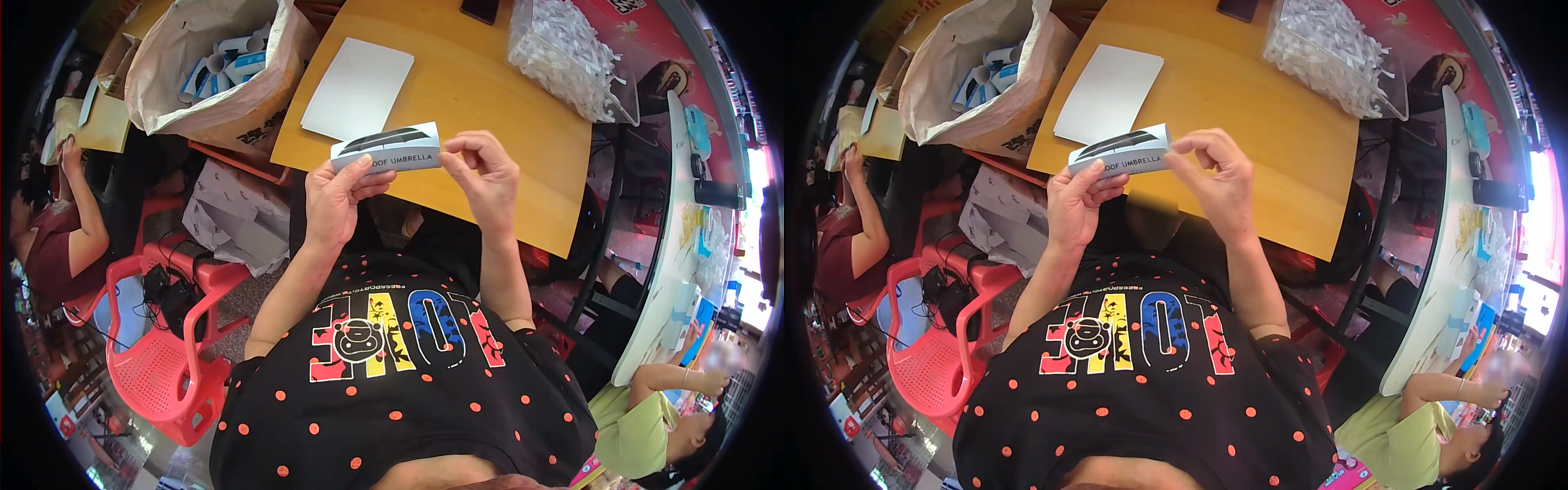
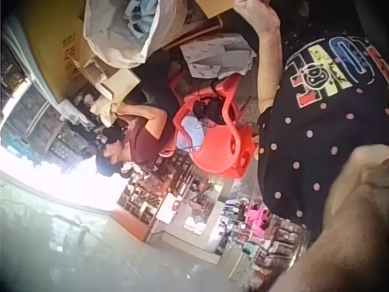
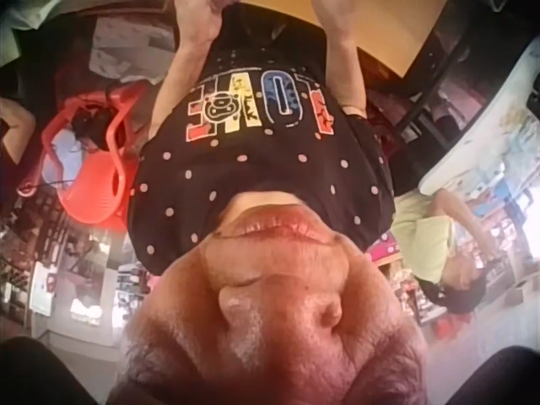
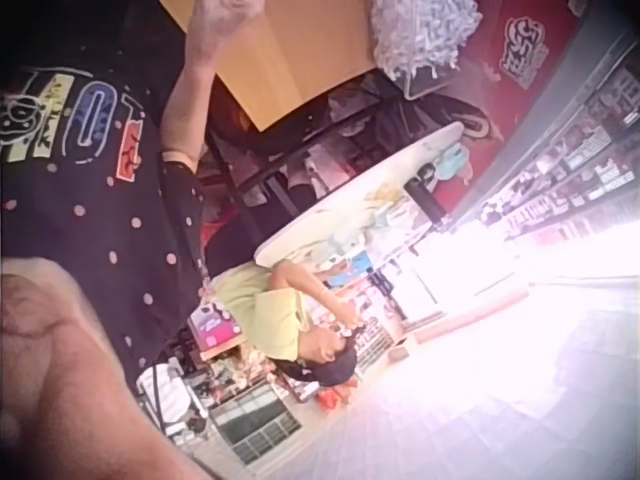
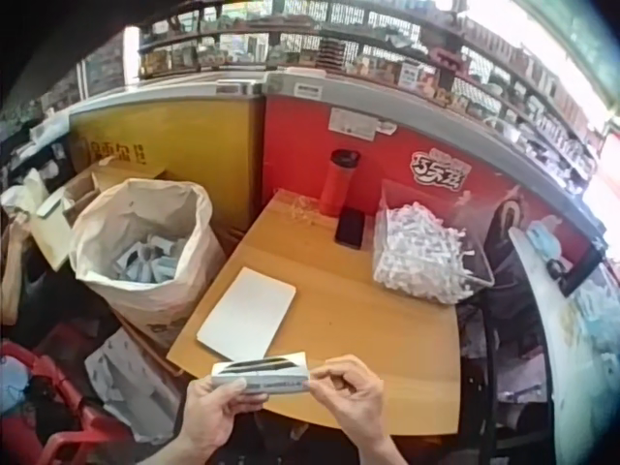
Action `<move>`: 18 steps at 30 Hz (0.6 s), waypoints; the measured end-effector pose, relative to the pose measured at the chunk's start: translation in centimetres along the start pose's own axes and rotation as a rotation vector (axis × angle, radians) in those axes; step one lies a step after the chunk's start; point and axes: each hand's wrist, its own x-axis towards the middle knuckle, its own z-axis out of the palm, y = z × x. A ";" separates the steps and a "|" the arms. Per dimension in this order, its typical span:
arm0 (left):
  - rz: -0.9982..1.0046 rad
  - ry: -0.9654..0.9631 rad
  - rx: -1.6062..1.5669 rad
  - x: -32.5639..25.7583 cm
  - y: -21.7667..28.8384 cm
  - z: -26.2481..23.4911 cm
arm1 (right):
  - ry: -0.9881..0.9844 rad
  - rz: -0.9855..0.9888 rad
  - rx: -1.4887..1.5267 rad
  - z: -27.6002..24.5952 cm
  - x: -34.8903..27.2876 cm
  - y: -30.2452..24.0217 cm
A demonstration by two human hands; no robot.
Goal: Manually assemble and fold paper packaging boxes for umbrellas.
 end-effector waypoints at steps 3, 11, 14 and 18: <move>-0.012 -0.010 0.007 -0.1 -0.1 0.1 | 0.018 -0.006 0.004 0.6 -0.2 0.7; 0.020 -0.015 0.063 -0.6 -0.2 0.2 | 0.105 0.225 0.236 1.8 -0.8 0.8; 0.037 0.006 0.081 -0.7 -0.5 -0.3 | 0.066 0.320 0.311 1.7 -0.8 2.1; 0.071 0.017 0.152 -0.6 -0.9 -1.0 | 0.027 0.514 0.632 2.1 -0.9 1.3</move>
